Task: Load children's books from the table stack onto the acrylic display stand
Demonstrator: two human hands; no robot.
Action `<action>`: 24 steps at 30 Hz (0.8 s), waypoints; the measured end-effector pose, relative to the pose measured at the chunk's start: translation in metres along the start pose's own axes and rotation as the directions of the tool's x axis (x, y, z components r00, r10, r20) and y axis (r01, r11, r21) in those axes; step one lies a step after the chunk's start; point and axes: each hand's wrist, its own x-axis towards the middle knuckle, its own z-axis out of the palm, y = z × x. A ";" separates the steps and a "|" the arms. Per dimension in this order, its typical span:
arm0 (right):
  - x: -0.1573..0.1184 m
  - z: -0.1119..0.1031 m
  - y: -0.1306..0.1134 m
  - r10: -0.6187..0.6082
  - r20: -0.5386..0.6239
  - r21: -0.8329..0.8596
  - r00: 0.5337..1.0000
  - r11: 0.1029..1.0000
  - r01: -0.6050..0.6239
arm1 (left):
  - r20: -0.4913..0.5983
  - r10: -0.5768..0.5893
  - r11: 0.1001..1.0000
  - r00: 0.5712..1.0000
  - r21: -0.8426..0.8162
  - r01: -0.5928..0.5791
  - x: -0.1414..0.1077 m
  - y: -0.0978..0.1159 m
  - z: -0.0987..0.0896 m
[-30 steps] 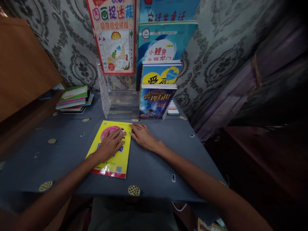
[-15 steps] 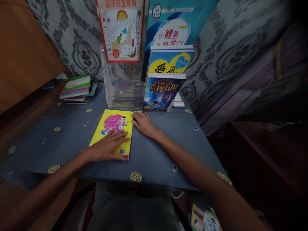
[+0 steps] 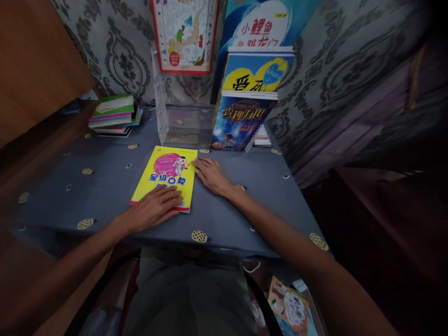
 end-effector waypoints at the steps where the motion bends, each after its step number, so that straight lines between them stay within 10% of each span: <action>1: -0.006 0.000 -0.004 -0.019 0.000 0.010 1.000 1.000 0.019 | -0.026 0.009 1.000 1.000 0.001 -0.009 -0.001 0.000 0.001; 17: -0.062 -0.008 -0.058 -0.098 -0.086 0.483 0.991 0.866 0.127 | -0.124 0.044 0.999 0.991 -0.016 -0.047 -0.002 -0.001 0.003; 24: -0.071 -0.009 -0.069 -0.313 -0.029 0.381 0.949 0.874 0.300 | -0.175 0.025 0.998 0.984 -0.053 -0.035 -0.007 -0.001 0.012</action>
